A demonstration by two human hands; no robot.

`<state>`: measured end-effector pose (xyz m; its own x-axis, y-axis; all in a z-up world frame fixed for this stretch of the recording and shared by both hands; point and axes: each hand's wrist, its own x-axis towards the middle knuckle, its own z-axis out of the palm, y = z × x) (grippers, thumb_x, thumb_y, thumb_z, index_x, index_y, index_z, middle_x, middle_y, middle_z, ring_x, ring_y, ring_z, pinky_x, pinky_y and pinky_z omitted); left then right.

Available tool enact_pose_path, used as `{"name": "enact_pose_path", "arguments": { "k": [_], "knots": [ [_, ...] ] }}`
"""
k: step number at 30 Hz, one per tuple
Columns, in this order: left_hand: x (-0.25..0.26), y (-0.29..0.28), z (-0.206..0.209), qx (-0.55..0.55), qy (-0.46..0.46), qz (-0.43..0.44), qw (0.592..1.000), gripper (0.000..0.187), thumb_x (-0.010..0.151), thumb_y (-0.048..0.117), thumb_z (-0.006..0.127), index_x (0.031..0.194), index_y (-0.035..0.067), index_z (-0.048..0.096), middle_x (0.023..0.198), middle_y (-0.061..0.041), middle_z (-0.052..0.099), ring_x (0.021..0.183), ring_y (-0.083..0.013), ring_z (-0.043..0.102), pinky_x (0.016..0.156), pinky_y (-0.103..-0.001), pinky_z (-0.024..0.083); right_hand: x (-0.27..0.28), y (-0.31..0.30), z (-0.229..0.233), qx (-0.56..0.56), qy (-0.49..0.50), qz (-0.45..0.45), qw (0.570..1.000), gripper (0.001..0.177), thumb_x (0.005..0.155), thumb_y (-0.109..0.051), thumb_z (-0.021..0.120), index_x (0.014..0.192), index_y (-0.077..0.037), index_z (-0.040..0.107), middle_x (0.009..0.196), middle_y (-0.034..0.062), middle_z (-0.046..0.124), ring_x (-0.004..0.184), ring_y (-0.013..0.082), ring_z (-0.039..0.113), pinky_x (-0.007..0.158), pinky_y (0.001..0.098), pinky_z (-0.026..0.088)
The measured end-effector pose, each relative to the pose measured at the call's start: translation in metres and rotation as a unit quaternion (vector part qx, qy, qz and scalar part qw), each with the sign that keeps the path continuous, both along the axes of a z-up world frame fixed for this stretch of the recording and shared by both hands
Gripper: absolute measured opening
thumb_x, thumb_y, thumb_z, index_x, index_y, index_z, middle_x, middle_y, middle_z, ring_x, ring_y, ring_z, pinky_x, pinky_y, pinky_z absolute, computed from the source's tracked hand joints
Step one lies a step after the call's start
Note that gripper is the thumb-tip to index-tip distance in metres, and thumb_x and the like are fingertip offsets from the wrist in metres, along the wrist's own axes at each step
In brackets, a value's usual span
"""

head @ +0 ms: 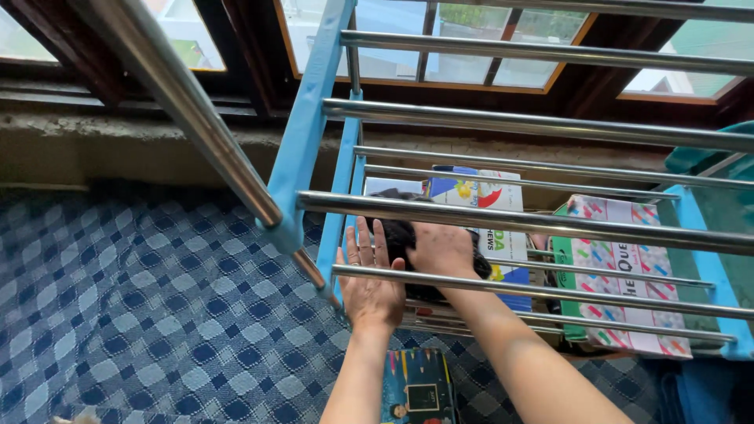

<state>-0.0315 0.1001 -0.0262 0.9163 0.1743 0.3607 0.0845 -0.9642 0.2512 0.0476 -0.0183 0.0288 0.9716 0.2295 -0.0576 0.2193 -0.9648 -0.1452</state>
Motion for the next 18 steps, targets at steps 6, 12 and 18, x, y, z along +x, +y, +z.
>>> {"name": "enact_pose_path", "arguments": {
  "k": [6,12,18],
  "knots": [
    [0.000,-0.001,0.000,-0.029,0.021,-0.011,0.999,0.074,0.102,0.050,0.036,0.163,0.014,0.017,0.170,-0.013,0.013,0.155,-0.0343,0.016,0.121,-0.053,0.017,-0.008,-0.105,-0.012,-0.105,-0.070,-0.135,0.983,0.049,0.074,-0.047,0.079,0.112,-0.017,0.072,0.110,0.0145,0.072,0.108,0.0377,0.066,0.082,0.0492,0.059],
    [-0.002,0.000,0.013,-0.007,0.030,0.006,1.000,0.072,0.101,0.051,0.036,0.161,0.016,0.020,0.170,-0.011,0.014,0.155,-0.0326,0.016,0.118,-0.052,0.021,-0.010,-0.053,-0.004,-0.087,-0.044,-0.128,0.987,0.043,0.078,-0.045,0.078,0.112,-0.021,0.071,0.107,0.0125,0.072,0.106,0.0339,0.068,0.087,0.0492,0.058],
    [-0.006,0.007,-0.004,-0.060,-0.011,-0.008,0.998,0.069,0.108,0.046,0.032,0.165,0.010,0.021,0.173,-0.015,0.018,0.158,-0.0346,0.019,0.123,-0.048,0.022,0.004,0.034,-0.026,0.088,-0.107,0.010,0.990,0.042,0.080,-0.025,0.074,0.121,-0.019,0.067,0.112,0.0151,0.071,0.105,0.0403,0.066,0.081,0.0541,0.057]
  ]
}}
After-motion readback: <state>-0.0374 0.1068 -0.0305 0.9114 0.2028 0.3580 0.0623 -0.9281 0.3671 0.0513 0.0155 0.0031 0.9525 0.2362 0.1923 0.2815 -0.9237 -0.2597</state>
